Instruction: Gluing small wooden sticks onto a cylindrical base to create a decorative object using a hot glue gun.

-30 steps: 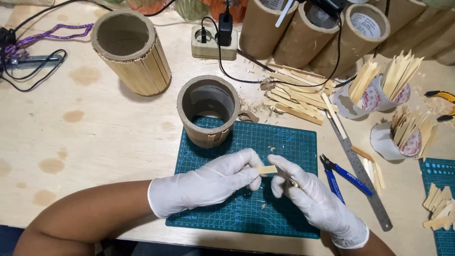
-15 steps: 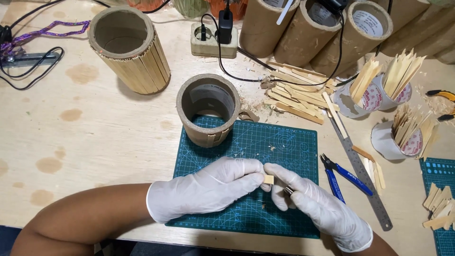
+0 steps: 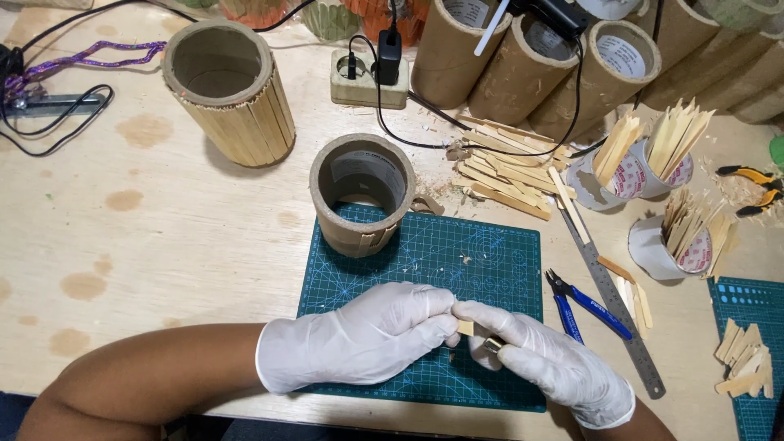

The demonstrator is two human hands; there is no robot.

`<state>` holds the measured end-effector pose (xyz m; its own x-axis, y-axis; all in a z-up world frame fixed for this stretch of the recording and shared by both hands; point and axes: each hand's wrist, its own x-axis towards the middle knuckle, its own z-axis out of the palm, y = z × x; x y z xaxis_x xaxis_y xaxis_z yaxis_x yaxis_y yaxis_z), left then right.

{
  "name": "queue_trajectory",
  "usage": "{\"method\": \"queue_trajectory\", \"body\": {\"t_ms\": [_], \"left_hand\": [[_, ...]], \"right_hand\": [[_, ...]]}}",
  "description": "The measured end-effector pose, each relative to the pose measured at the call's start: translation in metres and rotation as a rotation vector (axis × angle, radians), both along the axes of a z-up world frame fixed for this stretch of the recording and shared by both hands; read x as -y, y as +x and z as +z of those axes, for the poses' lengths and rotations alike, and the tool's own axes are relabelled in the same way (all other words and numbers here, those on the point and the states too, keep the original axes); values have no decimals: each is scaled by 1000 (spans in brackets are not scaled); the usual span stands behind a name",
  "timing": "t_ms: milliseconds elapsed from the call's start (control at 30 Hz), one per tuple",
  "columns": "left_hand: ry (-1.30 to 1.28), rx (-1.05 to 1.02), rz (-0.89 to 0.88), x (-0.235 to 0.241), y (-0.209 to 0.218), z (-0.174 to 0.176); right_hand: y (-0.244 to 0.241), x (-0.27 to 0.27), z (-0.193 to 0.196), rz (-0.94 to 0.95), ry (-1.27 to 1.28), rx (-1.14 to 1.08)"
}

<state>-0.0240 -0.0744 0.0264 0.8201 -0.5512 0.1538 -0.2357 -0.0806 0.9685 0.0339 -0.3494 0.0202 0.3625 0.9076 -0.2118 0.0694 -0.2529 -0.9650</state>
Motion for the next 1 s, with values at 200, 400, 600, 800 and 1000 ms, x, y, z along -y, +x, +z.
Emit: {"method": "queue_trajectory", "body": {"t_ms": [200,400,600,800,1000], "left_hand": [[43,37,20,2,-1,-1],[15,167,-18,4,-5,-4],[19,259,-106,6,-11,-5],[-25,280,-84,4,-11,-3],[-44,280,-98,5,-11,-6]], "right_hand": [[-9,-13,0,-88,57,174],[-9,-24,-6,-33,328,676],[-13,-21,-21,-13,484,766],[-13,-22,15,30,328,489],[-7,0,5,136,76,-16]]}}
